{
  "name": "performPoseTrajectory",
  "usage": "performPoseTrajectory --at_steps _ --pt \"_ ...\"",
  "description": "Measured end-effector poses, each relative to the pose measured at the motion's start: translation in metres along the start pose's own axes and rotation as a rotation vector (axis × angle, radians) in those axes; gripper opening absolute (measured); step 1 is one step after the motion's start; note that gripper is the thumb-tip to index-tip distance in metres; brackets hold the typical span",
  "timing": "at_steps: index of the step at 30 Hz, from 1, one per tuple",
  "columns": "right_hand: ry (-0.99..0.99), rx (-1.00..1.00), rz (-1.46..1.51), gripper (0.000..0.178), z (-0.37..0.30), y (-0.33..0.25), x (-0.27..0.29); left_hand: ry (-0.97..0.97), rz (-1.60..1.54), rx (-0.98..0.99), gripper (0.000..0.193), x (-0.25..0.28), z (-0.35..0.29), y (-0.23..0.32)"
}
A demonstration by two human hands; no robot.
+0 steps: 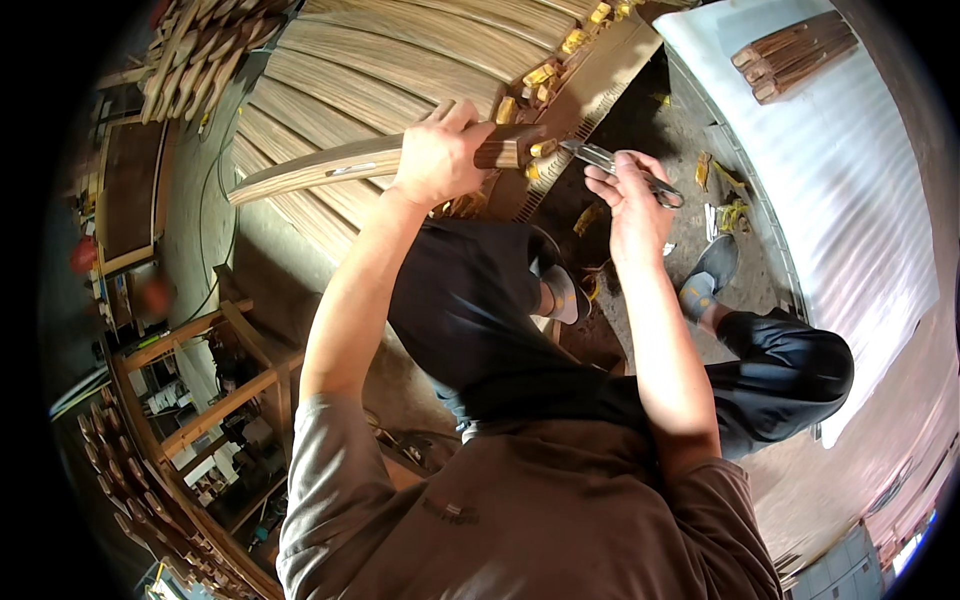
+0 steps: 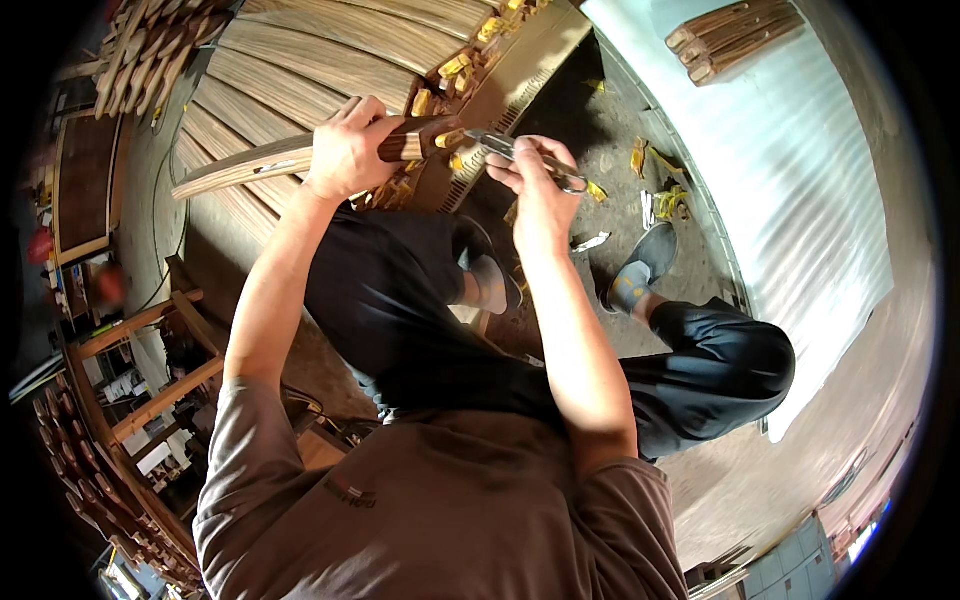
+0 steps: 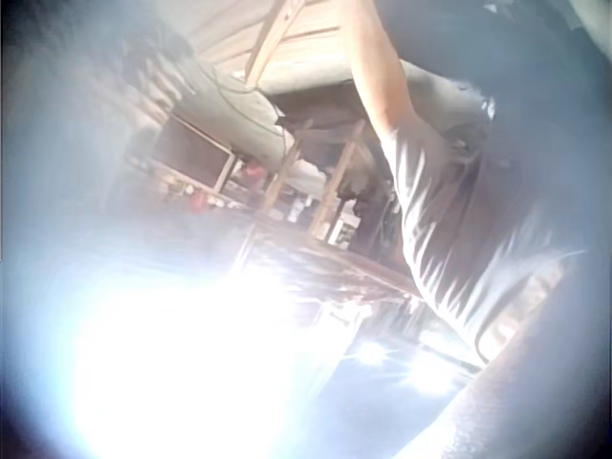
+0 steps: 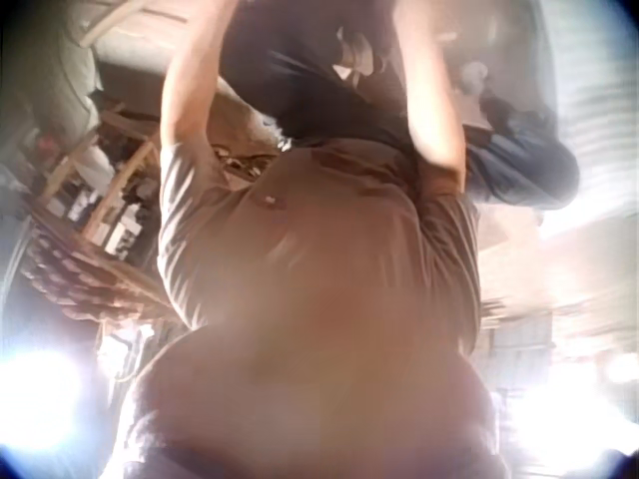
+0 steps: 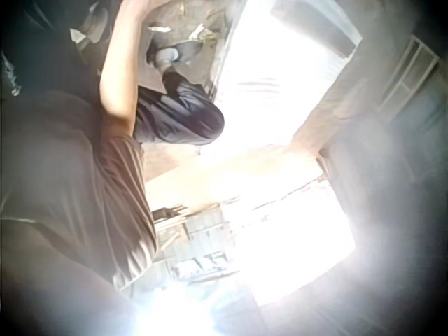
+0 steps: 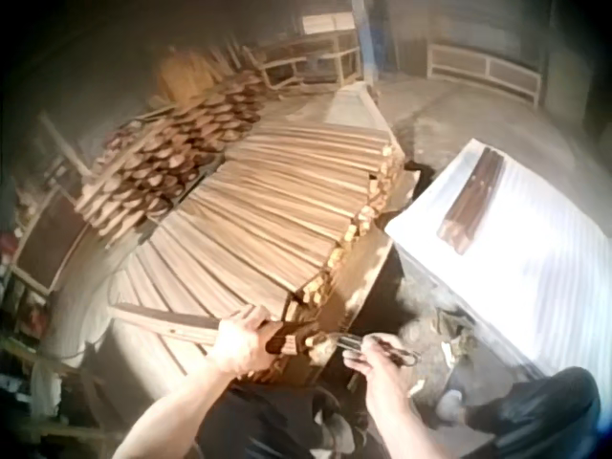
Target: The person uses a knife to shave and shape the ends of curved wooden pieces. They pick up each piece from a rack, remove excess material with the knife, and place the finished pieces onto a white sheet on the floor.
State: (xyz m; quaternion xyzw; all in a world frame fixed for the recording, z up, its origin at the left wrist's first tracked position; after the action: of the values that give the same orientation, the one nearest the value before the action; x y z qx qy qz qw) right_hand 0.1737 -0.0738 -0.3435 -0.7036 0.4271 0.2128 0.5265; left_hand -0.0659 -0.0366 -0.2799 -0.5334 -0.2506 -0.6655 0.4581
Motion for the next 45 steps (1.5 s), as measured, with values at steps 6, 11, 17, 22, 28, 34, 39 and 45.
performPoseTrajectory --at_steps 6,11,17,22,28,34,39,45 --pt "0.078 -0.012 0.072 0.018 -0.005 0.016 0.001 -0.127 -0.041 0.116 0.037 -0.012 -0.001 -0.006" --pt "0.134 0.058 -0.072 0.017 -0.003 0.014 0.012 -0.157 -0.07 0.122 0.035 -0.014 0.006 -0.003" --pt "-0.216 0.805 -1.174 0.011 0.024 -0.009 0.015 -0.179 -0.072 0.122 0.034 -0.011 0.006 -0.005" --pt "-0.567 0.922 -1.403 0.015 0.047 -0.005 -0.018 -0.205 -0.081 0.119 0.034 -0.015 0.011 -0.006" --pt "-0.851 0.69 -1.242 0.027 0.058 0.01 -0.023 -0.208 -0.088 0.115 0.034 -0.015 0.013 -0.006" --pt "-1.0 0.748 -1.244 0.028 0.062 0.009 -0.036 -0.186 -0.096 0.123 0.032 -0.016 0.011 -0.009" --pt "-1.149 0.891 -1.324 0.025 0.061 0.008 -0.046 -0.211 -0.094 0.131 0.035 -0.019 0.011 -0.012" --pt "-1.167 0.855 -1.266 0.013 0.066 0.011 -0.042 -0.223 -0.095 0.12 0.04 -0.018 0.01 -0.013"
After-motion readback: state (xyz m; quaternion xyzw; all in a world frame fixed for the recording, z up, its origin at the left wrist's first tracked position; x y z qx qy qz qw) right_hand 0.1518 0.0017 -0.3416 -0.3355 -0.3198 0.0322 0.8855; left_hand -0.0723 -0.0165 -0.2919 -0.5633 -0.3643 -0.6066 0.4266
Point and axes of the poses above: each hand's wrist, its own z-axis towards the middle knuckle, its own x-axis out of the back of the hand, y = z × x, the point moved 3 cm from there along z, towards the middle knuckle, and after that the axes turned 15 degrees about z, right-handed, at the moved point
